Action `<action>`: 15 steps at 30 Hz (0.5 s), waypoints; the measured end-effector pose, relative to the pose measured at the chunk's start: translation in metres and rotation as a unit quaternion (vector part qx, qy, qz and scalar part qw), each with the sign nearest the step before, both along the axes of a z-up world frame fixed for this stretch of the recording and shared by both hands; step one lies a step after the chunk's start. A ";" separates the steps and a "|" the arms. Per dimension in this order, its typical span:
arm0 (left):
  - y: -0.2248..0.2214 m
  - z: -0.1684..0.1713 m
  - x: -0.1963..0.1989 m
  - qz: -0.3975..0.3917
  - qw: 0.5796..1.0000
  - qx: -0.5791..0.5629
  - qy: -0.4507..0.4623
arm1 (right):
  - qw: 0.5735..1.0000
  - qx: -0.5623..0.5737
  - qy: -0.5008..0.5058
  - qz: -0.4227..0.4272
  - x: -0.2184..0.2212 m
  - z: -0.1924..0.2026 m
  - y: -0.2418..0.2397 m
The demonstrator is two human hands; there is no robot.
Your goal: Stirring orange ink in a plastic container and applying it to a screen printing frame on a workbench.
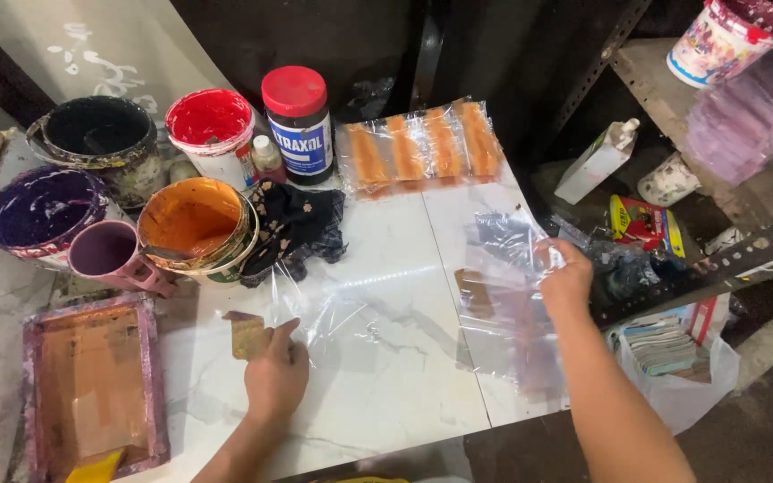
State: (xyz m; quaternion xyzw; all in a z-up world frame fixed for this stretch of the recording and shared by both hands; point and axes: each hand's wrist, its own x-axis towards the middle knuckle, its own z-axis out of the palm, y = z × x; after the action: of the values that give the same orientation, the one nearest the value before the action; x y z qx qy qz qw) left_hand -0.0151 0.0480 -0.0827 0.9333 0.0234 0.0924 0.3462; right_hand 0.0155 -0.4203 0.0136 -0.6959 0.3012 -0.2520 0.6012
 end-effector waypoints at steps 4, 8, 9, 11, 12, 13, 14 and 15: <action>-0.025 0.042 -0.012 0.013 0.975 0.182 -0.128 | 0.996 -0.043 0.071 0.040 -0.020 0.060 0.017; -0.079 0.067 -0.024 -0.096 0.960 0.213 -0.154 | 0.956 -0.185 0.070 0.216 -0.036 0.023 -0.017; -0.095 0.075 -0.027 -0.173 0.958 0.202 -0.105 | 0.922 -0.236 0.011 0.307 -0.041 0.008 -0.029; -0.132 0.068 -0.022 -0.226 0.967 0.071 -0.089 | 0.907 -0.237 0.073 0.339 -0.057 0.014 -0.027; -0.150 0.065 -0.020 -0.276 0.957 -0.060 -0.072 | 0.889 -0.236 0.134 0.369 -0.065 0.016 -0.025; -0.165 0.070 -0.016 -0.278 0.956 -0.060 -0.073 | 0.890 -0.236 0.134 0.367 -0.071 0.015 -0.022; -0.181 0.076 -0.012 -0.291 0.951 -0.107 0.009 | 0.916 -0.221 0.117 0.313 -0.077 0.015 -0.019; -0.198 0.081 -0.007 -0.303 0.936 -0.154 0.090 | 0.939 -0.206 0.099 0.259 -0.082 0.016 -0.017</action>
State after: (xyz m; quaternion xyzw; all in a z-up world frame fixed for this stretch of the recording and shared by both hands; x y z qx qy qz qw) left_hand -0.0225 -0.1498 -0.0016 0.8359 -0.2156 -0.1060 0.4936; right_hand -0.0662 -0.4377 0.0293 -0.8798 0.1105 -0.0738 0.4563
